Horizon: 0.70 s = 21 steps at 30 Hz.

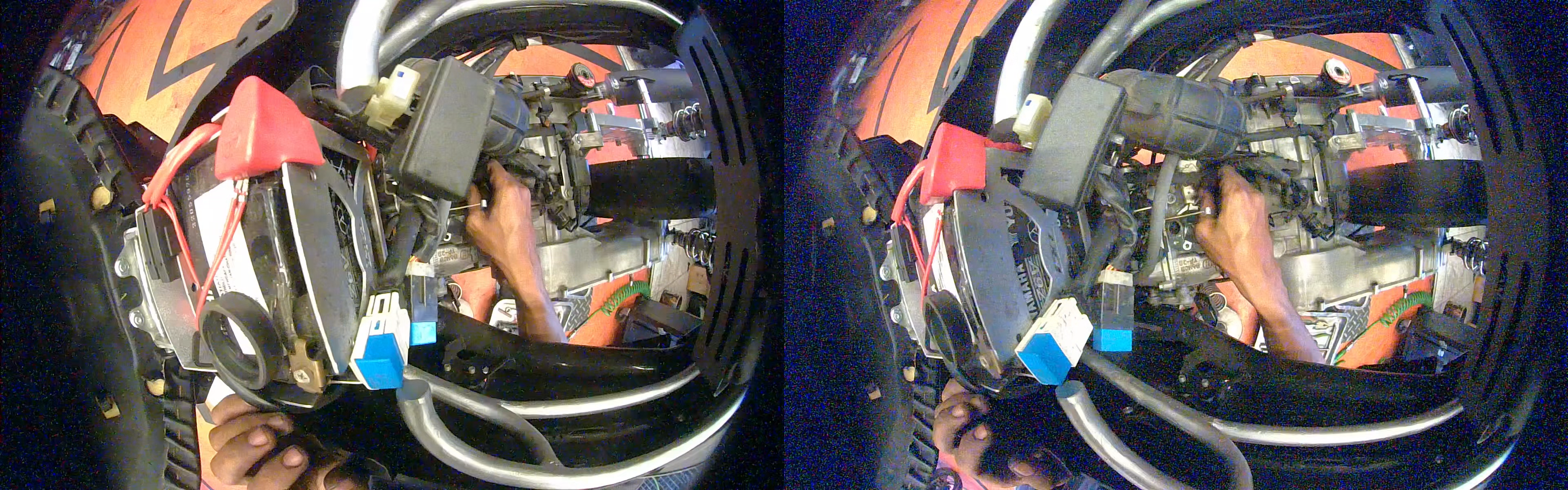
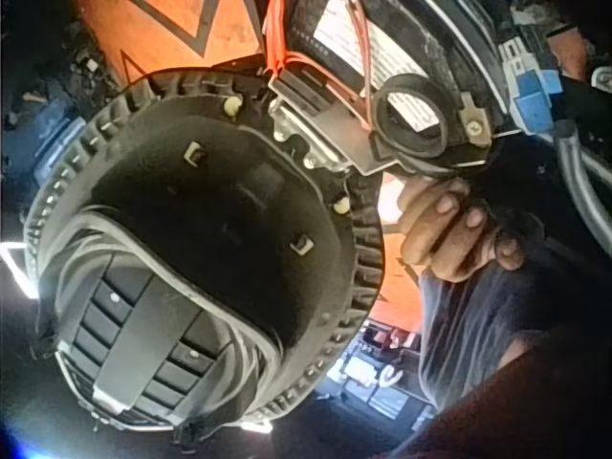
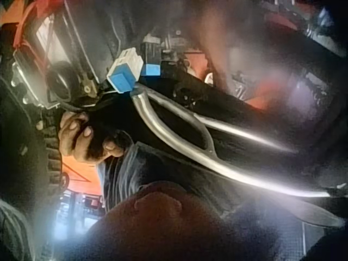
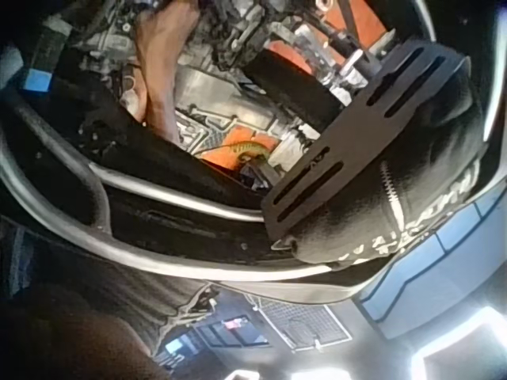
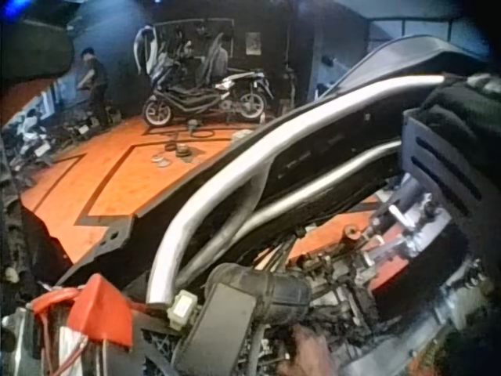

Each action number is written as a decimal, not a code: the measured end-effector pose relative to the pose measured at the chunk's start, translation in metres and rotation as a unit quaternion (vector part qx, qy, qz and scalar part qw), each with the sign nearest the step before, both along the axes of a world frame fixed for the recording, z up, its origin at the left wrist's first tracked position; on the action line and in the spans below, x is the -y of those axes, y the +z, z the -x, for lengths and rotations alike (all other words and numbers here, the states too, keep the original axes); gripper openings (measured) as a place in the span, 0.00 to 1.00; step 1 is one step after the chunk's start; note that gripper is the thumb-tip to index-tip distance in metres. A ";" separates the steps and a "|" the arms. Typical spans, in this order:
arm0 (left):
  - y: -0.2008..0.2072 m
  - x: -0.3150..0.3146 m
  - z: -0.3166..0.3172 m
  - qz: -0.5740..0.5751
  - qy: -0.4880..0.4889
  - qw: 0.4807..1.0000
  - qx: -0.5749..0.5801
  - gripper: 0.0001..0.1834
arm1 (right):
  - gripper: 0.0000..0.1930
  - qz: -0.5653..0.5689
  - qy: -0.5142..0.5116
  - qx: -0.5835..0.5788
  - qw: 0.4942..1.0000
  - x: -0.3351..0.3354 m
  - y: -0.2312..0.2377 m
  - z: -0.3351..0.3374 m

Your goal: The person works on the internal components of a motorcycle engine using a wrench and a screwdriver to adjust and tighten parts.

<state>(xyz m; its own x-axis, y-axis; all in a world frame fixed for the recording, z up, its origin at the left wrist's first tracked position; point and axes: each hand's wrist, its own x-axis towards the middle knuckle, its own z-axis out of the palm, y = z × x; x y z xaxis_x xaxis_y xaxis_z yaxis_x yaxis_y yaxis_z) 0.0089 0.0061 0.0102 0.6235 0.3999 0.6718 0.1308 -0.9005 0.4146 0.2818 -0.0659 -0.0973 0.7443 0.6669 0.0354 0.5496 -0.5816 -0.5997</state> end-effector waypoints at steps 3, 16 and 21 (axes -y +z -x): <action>-0.008 0.000 -0.018 -0.012 0.011 0.992 0.123 0.26 | 0.13 -0.031 0.003 -0.036 0.999 0.002 0.000 0.003; -0.014 0.004 -0.028 -0.012 0.018 0.979 0.204 0.19 | 0.10 -0.065 -0.065 -0.084 0.992 0.044 0.008 -0.012; 0.007 0.006 -0.020 -0.005 0.036 0.990 0.138 0.15 | 0.12 0.027 0.044 -0.195 0.979 0.057 0.017 -0.014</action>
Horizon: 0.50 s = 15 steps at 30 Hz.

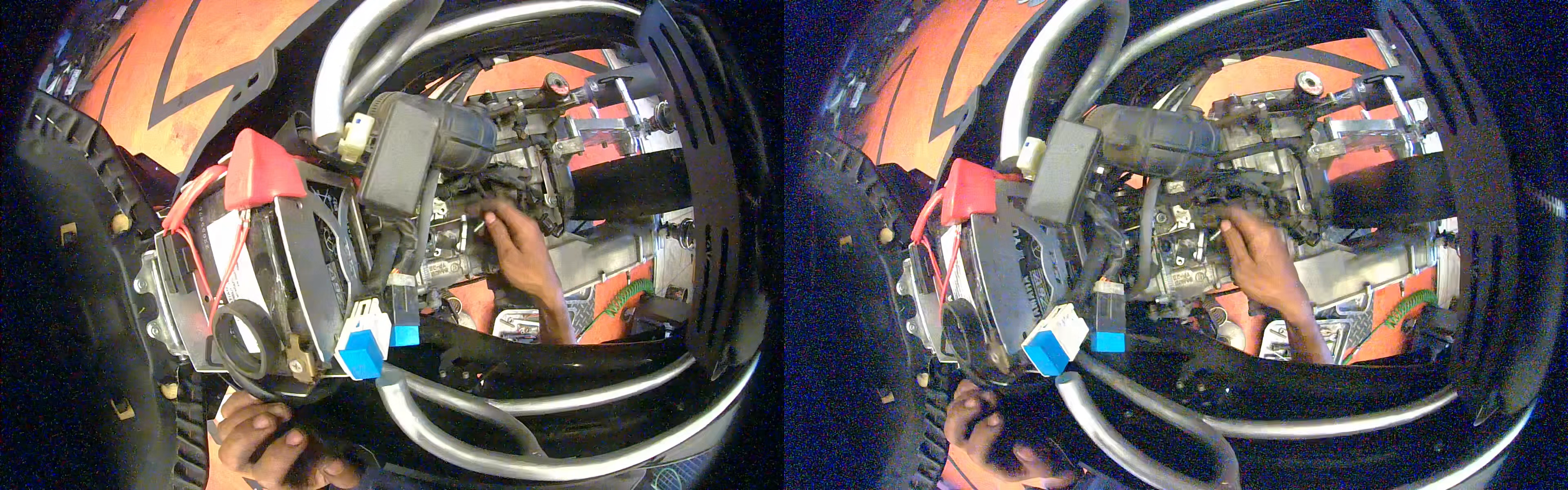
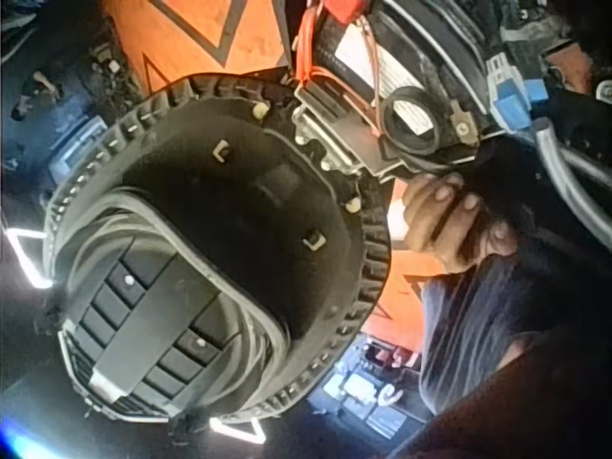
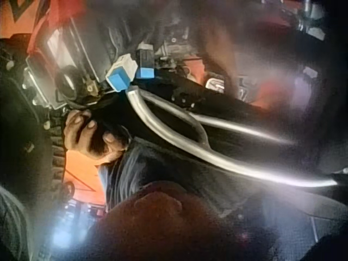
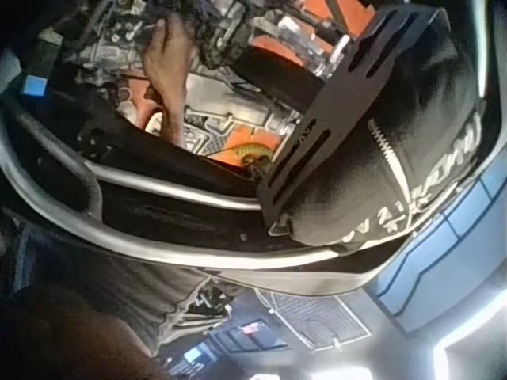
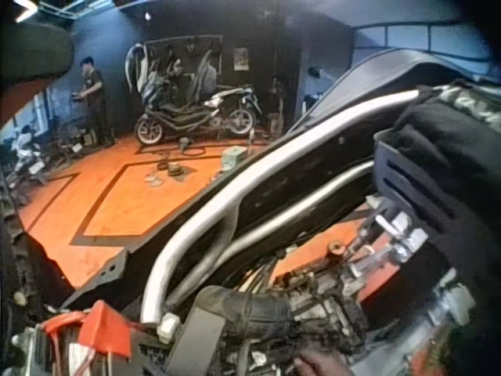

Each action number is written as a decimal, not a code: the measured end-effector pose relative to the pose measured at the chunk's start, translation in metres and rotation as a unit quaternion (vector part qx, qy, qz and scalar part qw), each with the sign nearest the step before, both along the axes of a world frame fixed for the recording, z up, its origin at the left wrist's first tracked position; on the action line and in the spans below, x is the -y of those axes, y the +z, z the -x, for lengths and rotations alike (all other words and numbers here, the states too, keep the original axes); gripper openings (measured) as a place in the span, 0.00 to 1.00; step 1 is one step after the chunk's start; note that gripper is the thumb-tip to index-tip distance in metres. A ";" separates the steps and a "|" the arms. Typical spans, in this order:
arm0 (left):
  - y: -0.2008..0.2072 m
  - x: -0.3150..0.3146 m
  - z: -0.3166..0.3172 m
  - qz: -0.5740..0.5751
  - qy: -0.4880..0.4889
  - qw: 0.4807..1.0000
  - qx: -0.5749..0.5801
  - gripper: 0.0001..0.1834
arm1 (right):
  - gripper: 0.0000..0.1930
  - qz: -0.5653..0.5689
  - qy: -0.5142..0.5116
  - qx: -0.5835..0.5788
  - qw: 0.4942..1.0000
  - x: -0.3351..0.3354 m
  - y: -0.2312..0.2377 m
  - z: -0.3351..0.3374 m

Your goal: The person works on the internal components of a motorcycle engine using a wrench and a screwdriver to adjust and tighten parts.

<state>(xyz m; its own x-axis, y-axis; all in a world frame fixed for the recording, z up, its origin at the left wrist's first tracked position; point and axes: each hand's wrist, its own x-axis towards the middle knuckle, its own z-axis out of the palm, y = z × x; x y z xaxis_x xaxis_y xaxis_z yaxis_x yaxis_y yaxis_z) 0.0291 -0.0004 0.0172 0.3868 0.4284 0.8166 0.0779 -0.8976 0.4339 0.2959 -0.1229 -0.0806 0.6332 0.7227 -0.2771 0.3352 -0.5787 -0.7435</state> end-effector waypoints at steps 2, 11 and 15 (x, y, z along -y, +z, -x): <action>0.000 0.001 0.002 -0.003 -0.008 1.000 -0.005 0.16 | 0.15 0.004 0.041 0.055 0.998 0.004 0.004 0.003; -0.001 0.007 0.002 0.035 0.002 0.999 -0.038 0.16 | 0.36 0.053 0.151 0.119 0.980 0.002 -0.006 0.008; -0.003 0.006 0.000 0.029 0.002 0.999 -0.017 0.16 | 0.35 0.044 0.120 0.127 0.984 0.003 -0.013 0.010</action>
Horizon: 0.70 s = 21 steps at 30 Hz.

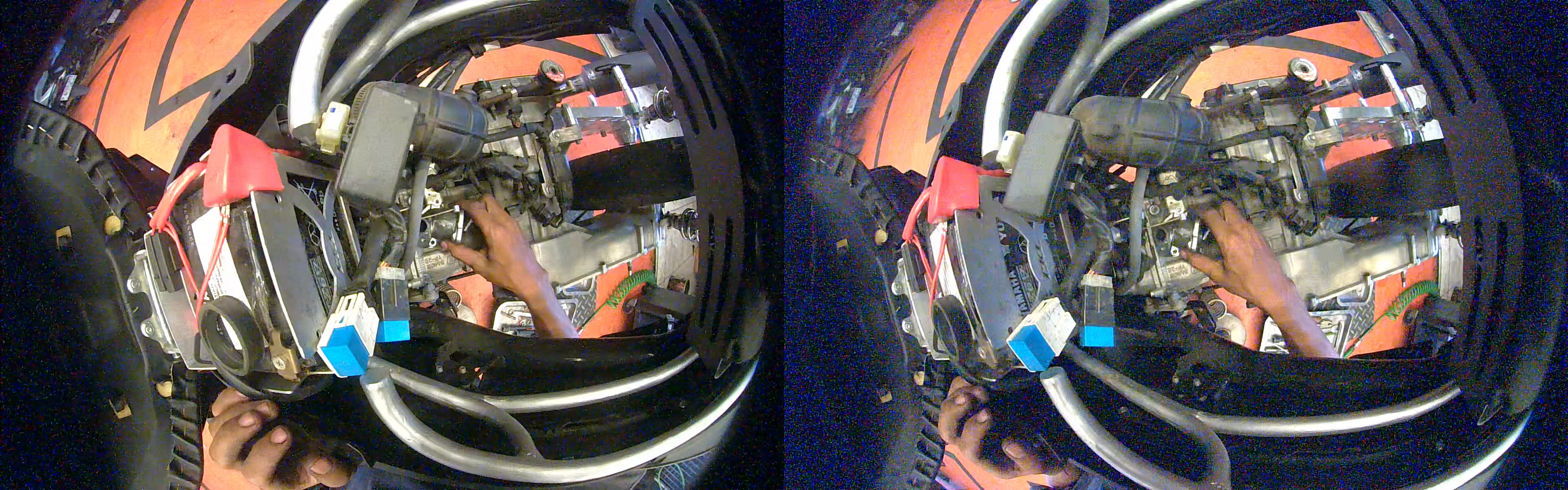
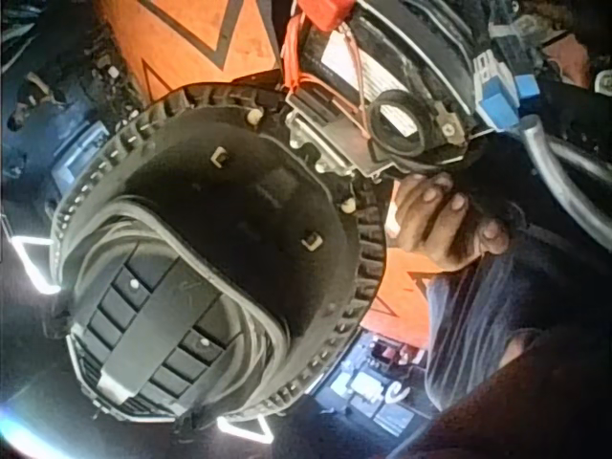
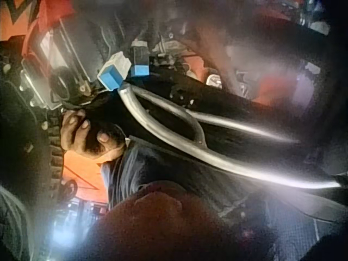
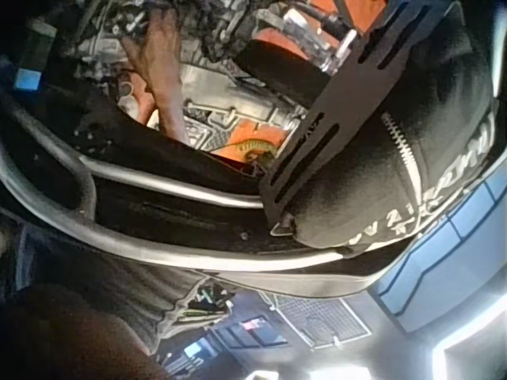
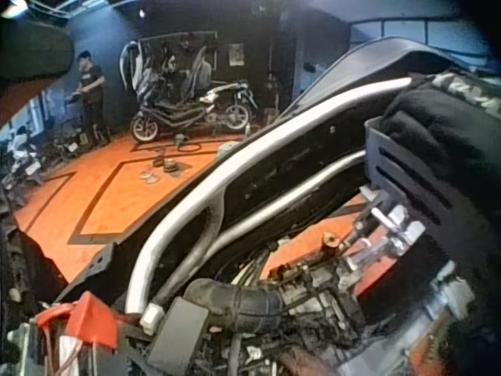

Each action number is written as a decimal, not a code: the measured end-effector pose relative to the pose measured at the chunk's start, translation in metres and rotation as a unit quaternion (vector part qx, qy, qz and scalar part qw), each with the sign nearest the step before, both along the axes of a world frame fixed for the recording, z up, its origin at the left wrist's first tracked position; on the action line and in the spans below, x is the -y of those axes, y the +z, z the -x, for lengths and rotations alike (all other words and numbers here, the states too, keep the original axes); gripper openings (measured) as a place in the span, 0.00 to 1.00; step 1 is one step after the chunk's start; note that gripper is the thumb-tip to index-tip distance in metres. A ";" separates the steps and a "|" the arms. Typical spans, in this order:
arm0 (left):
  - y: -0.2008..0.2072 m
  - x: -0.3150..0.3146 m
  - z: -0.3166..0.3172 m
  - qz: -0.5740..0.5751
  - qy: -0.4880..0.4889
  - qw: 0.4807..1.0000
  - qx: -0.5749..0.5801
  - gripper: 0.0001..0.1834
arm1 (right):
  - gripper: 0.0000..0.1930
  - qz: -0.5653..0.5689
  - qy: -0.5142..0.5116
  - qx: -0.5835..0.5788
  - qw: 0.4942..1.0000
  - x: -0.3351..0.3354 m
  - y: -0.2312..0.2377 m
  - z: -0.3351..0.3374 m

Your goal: The person works on the internal components of a motorcycle engine using a wrench and a screwdriver to adjust and tighten parts.

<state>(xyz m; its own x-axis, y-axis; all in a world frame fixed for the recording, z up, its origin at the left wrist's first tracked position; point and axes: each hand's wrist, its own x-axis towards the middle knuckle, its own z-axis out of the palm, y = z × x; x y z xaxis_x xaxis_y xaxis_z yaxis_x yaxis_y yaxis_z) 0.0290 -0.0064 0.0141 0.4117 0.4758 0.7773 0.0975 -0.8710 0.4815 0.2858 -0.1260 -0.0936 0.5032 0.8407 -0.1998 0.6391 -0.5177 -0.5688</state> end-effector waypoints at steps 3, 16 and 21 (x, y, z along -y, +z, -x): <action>0.000 -0.001 0.003 -0.002 -0.006 1.000 -0.012 0.16 | 0.35 -0.008 -0.007 0.005 1.000 0.001 -0.001 0.001; -0.012 -0.007 -0.007 -0.048 0.008 0.997 0.066 0.17 | 0.31 -0.019 -0.002 -0.028 0.999 -0.004 0.017 -0.002; -0.006 -0.003 -0.004 -0.026 0.004 0.998 0.064 0.17 | 0.19 -0.090 0.000 -0.048 0.995 0.000 0.023 -0.027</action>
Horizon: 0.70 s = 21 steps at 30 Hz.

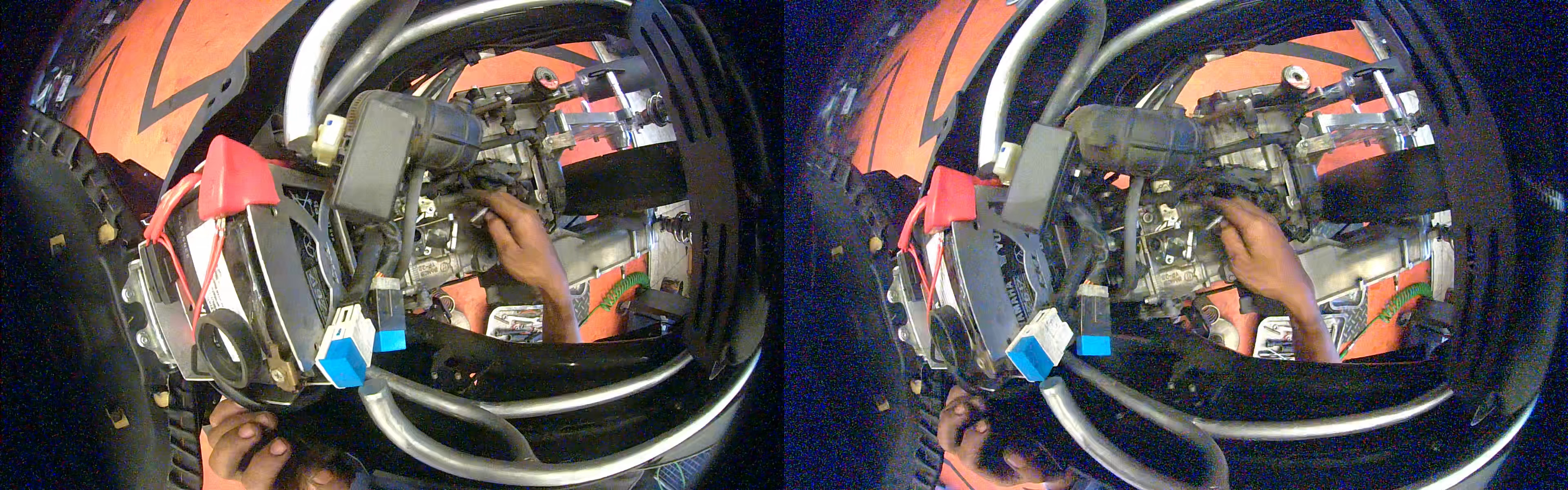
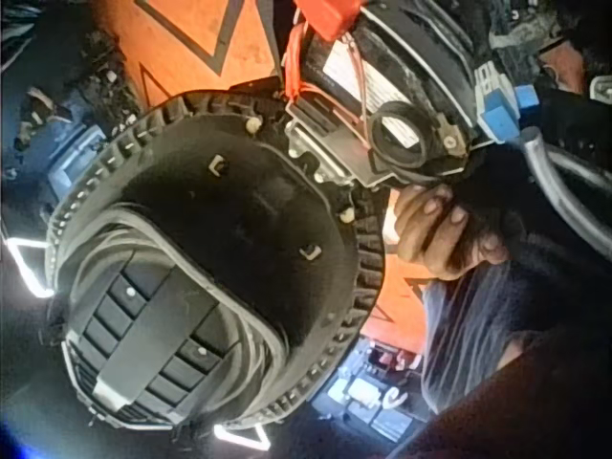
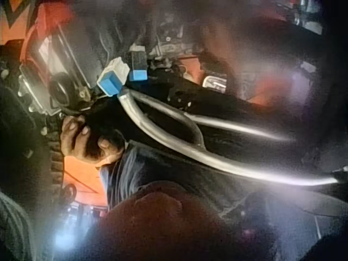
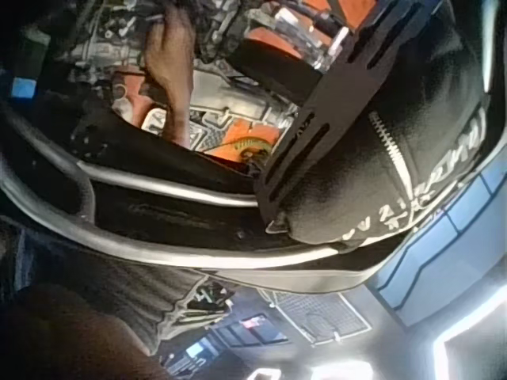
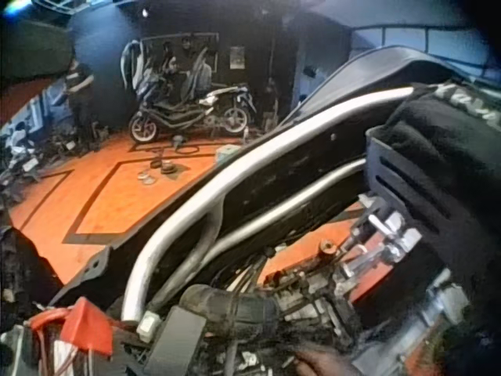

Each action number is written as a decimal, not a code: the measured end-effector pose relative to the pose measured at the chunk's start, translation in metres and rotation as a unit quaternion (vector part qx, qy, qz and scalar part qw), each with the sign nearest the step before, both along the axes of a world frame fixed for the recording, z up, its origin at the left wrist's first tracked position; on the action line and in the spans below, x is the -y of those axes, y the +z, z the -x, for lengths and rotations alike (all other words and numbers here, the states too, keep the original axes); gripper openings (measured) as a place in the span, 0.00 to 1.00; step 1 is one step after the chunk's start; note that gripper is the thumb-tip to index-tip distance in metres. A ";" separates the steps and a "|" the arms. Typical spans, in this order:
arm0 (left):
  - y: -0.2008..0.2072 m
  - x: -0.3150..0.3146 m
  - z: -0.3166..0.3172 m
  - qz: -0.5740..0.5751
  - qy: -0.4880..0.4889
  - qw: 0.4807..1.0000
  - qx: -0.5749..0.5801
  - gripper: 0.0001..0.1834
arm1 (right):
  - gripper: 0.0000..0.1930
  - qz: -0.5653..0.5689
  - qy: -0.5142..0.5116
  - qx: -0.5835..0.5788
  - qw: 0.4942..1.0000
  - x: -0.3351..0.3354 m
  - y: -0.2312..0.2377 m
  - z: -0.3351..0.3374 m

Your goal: The person works on the internal components of a motorcycle engine using a wrench and a screwdriver to adjust and tighten parts.

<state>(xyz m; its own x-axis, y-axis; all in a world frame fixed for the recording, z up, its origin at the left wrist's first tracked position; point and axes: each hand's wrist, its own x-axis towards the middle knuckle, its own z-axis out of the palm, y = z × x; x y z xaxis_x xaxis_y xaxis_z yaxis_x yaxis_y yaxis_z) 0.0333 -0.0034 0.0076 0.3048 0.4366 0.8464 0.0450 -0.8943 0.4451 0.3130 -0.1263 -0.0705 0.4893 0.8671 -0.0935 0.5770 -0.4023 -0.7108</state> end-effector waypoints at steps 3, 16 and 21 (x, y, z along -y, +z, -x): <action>0.002 -0.003 0.004 -0.014 -0.003 0.999 -0.042 0.17 | 0.16 0.019 0.005 0.019 1.000 -0.024 0.001 -0.001; -0.003 -0.004 -0.001 -0.019 -0.002 1.000 0.000 0.18 | 0.17 0.108 -0.086 0.033 0.990 -0.051 0.008 0.007; -0.004 -0.005 0.001 -0.011 0.000 1.000 -0.014 0.18 | 0.18 0.115 -0.071 0.069 0.988 -0.049 -0.005 0.010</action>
